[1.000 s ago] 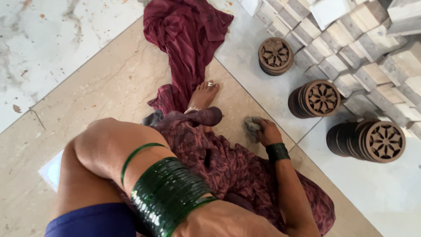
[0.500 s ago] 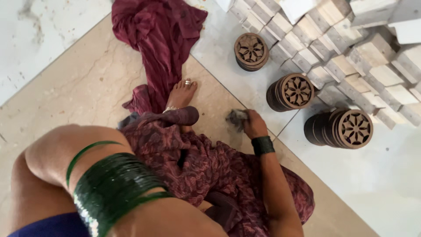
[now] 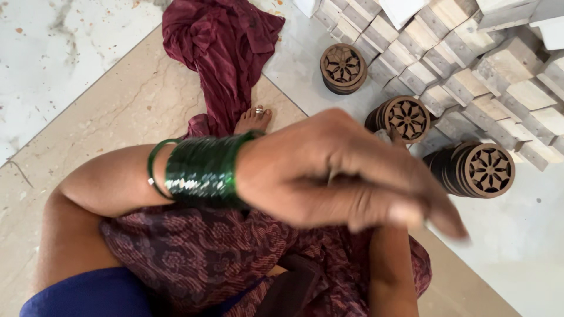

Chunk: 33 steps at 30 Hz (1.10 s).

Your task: The person sits on the floor and wipes carved round wooden discs and stacked wooden containers one at a time with a cloth, then places each cleaned piece onto a pile of finished pieces beside them.

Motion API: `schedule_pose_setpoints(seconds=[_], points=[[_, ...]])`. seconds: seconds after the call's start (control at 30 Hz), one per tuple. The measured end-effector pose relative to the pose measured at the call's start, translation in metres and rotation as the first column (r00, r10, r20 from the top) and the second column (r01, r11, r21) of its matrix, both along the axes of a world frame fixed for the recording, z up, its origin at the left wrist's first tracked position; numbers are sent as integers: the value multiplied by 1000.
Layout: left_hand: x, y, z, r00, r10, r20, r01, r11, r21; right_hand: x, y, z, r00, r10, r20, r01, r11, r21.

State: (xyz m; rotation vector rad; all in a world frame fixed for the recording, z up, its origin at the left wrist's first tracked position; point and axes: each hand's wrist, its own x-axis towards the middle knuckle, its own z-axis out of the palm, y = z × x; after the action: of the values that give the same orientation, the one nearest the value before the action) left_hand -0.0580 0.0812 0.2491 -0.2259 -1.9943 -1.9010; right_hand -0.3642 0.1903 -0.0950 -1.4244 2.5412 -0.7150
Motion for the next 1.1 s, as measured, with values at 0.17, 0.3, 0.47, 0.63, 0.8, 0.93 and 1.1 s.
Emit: schedule_pose_setpoints(seconds=[0.17,0.3,0.47,0.63,0.8,0.93,1.1], points=[[-24,-25,-29,999,14,-30,-20,983,-185,-12,0,-25,998,-28,51,30,998,-49],[-35,-39,-55,957,5,290,84,953,-292,-26,2,-36,994,-74,76,89,972,-217],[-40,-50,-101,913,41,407,85,955,-286,-27,8,-12,994,-46,96,86,879,-469],[-53,-58,-158,849,429,307,-126,730,-671,6,11,30,873,64,483,138,918,-371],[-56,-59,-216,847,510,149,-74,391,-918,55,10,41,662,483,573,-117,822,-557],[-59,-59,-253,805,383,453,42,724,-688,67,10,40,429,553,714,-55,805,-591],[-60,-65,-276,729,468,501,-103,797,-594,52,5,39,386,368,846,273,830,-486]])
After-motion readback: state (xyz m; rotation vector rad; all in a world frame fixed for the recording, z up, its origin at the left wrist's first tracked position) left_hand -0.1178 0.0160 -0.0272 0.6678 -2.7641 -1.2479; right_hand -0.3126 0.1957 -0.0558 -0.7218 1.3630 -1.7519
